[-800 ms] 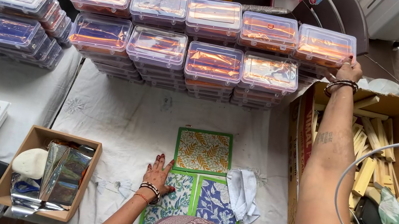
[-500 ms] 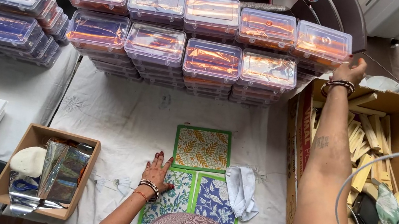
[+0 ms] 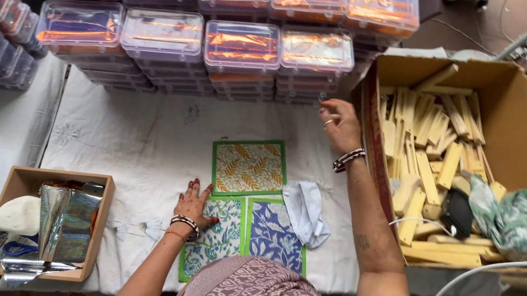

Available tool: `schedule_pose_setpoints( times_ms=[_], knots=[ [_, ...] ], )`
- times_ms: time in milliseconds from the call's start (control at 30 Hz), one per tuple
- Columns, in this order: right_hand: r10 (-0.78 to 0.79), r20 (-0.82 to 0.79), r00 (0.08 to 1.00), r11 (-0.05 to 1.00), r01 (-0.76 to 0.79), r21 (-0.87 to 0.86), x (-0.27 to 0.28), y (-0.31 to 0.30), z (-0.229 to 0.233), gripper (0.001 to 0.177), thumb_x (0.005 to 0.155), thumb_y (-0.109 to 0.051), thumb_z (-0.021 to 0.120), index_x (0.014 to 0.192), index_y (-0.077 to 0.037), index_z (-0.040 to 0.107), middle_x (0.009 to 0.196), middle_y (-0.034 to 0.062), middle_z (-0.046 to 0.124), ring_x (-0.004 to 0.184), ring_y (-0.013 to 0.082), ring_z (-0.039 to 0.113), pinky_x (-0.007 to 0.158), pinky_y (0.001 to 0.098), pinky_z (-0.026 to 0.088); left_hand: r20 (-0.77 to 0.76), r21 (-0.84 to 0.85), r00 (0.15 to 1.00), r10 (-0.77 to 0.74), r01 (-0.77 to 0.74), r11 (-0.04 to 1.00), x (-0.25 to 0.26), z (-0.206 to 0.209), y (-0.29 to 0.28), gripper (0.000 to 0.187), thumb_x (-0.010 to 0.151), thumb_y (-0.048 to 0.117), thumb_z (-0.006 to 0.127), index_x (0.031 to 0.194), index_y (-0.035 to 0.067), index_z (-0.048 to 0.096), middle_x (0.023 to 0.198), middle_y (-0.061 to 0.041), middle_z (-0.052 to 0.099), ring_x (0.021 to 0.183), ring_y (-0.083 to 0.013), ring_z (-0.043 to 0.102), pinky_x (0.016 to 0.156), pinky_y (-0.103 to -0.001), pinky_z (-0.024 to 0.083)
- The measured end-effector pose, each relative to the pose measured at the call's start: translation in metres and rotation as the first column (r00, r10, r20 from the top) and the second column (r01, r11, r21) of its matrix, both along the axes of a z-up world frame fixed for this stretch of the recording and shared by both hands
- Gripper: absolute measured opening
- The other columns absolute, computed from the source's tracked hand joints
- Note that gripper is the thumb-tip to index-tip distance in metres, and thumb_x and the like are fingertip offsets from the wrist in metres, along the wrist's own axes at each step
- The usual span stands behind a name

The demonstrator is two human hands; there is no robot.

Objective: The person picks up wooden blocks from a cardboard box and wipes them with a white cloth. They then take shiny metallic sheets from a container and wrap the blocks in the sheets, folding the edges to secure the wrapping.

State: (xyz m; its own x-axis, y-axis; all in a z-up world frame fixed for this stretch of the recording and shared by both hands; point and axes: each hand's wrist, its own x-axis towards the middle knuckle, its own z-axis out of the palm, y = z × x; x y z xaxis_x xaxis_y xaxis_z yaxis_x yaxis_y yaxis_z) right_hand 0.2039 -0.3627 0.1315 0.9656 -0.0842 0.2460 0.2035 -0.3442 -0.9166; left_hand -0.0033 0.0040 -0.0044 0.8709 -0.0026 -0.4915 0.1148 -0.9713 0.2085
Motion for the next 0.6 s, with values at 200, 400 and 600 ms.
schedule_pose_setpoints(
  times_ms=[200,400,600],
  knots=[
    [0.081,-0.061,0.995,0.991,-0.087,-0.098,0.001,-0.094,0.002,0.025,0.101,-0.013,0.064,0.126,-0.011,0.066,0.117,0.0066,0.069,0.102,0.0126,0.07,0.08,0.0236,0.06,0.028,-0.015,1.0,0.002,-0.002,1.0,-0.005,0.001,0.0,0.114,0.072,0.059,0.085,0.162,0.029,0.021,0.171,-0.012,0.008,0.159,-0.0275,0.01,0.127,-0.044,0.018],
    [-0.372,-0.142,0.917,0.906,0.326,-0.268,0.015,-0.199,0.013,0.022,0.107,-0.025,0.063,0.122,-0.012,0.071,0.108,0.0049,0.074,0.073,0.0098,0.065,0.063,0.0242,0.057,0.006,0.003,1.0,0.001,-0.001,1.0,-0.003,-0.003,0.001,0.113,0.073,0.06,0.085,0.162,0.03,0.02,0.171,-0.011,0.007,0.159,-0.0269,0.009,0.128,-0.044,0.017],
    [-0.4,-0.449,0.799,0.914,0.386,-0.128,0.054,-0.271,-0.089,0.03,0.103,-0.019,0.062,0.132,-0.015,0.069,0.108,0.007,0.076,0.078,0.0145,0.066,0.068,0.0329,0.057,0.014,0.006,1.0,-0.009,0.008,1.0,-0.005,0.002,0.0,0.113,0.074,0.06,0.084,0.162,0.03,0.02,0.171,-0.012,0.007,0.159,-0.0274,0.01,0.127,-0.044,0.019]
  ],
)
